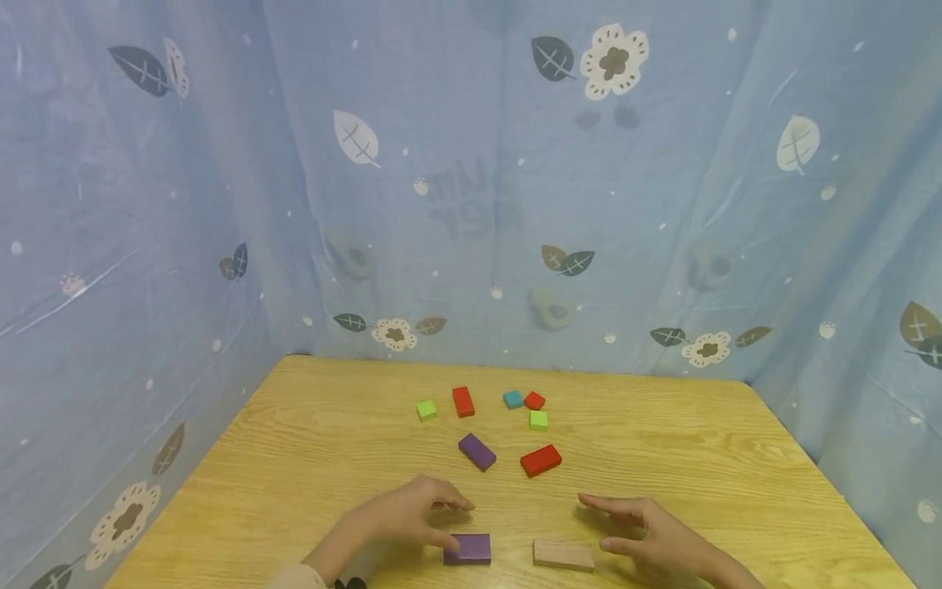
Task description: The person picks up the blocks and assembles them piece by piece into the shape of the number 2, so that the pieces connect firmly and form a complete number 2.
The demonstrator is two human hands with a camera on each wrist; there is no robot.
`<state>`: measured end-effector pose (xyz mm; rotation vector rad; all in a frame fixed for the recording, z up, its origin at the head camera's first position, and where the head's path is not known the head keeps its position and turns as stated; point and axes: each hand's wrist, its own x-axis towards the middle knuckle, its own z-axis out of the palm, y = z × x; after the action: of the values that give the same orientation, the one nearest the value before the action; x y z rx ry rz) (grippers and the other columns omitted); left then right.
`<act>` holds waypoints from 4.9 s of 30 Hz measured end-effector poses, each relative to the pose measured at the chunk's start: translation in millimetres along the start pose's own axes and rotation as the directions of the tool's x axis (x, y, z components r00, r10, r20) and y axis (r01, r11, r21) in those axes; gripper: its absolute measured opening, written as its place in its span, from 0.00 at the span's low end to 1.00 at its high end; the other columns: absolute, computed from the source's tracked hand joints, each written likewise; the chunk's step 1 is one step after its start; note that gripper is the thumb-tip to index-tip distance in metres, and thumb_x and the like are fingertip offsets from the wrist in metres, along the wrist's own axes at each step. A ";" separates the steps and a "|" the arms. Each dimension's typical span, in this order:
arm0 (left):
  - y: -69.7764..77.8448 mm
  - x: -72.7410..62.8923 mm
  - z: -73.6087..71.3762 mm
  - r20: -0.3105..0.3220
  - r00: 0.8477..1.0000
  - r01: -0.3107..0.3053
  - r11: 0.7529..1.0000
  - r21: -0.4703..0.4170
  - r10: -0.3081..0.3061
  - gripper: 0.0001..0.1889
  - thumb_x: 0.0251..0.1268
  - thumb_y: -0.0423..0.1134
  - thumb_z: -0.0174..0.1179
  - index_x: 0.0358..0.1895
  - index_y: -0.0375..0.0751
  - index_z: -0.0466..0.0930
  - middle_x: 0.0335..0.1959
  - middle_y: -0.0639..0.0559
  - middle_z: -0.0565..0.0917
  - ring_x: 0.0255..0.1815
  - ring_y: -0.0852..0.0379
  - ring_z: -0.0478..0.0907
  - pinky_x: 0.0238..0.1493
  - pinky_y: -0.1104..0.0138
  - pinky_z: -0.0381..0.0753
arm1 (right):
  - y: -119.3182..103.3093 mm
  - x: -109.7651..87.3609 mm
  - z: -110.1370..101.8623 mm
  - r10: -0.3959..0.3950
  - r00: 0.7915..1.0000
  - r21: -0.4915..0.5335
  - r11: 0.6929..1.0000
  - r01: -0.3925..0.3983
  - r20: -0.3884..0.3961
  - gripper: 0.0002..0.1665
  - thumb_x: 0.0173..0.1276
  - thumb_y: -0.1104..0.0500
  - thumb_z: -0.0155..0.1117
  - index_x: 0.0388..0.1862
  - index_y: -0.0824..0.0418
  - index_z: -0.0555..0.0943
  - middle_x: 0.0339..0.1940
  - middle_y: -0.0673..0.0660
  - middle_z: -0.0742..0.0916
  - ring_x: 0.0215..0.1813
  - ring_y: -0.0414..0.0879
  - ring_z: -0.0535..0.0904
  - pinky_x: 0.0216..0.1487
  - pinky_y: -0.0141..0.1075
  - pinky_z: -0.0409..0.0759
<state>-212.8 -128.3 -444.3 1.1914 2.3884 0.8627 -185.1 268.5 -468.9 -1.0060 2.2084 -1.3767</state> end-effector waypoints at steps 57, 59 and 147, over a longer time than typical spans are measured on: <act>17.9 25.7 19.2 -0.053 0.997 -0.041 0.981 0.189 0.051 0.14 0.44 0.43 0.75 0.37 0.43 0.88 0.28 0.66 0.78 0.28 0.75 0.73 0.30 0.83 0.74 | -0.2 -5.0 4.9 0.083 0.997 0.028 0.996 -0.083 0.007 0.29 0.74 0.61 0.53 0.70 0.69 0.64 0.68 0.67 0.70 0.65 0.23 0.60 0.59 0.20 0.64; 17.6 26.5 19.7 -0.047 0.998 -0.029 0.982 0.189 0.039 0.14 0.44 0.43 0.75 0.36 0.43 0.88 0.28 0.66 0.77 0.28 0.75 0.73 0.30 0.83 0.74 | -0.3 -5.2 4.8 0.084 0.996 0.025 0.996 -0.084 0.006 0.29 0.74 0.61 0.53 0.70 0.69 0.64 0.68 0.66 0.71 0.65 0.23 0.61 0.59 0.20 0.64; 19.3 28.4 27.6 -0.094 0.994 0.072 0.984 0.165 -0.057 0.14 0.39 0.38 0.78 0.34 0.45 0.88 0.28 0.67 0.79 0.27 0.75 0.72 0.31 0.82 0.74 | 0.4 23.7 42.0 -0.263 0.949 -0.292 0.934 0.206 -0.175 0.12 0.63 0.60 0.69 0.46 0.54 0.83 0.41 0.45 0.85 0.40 0.32 0.78 0.36 0.30 0.80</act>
<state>-203.3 -86.3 -453.5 1.1503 2.6009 0.7191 -175.5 224.9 -487.2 -1.3123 2.5562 -1.3589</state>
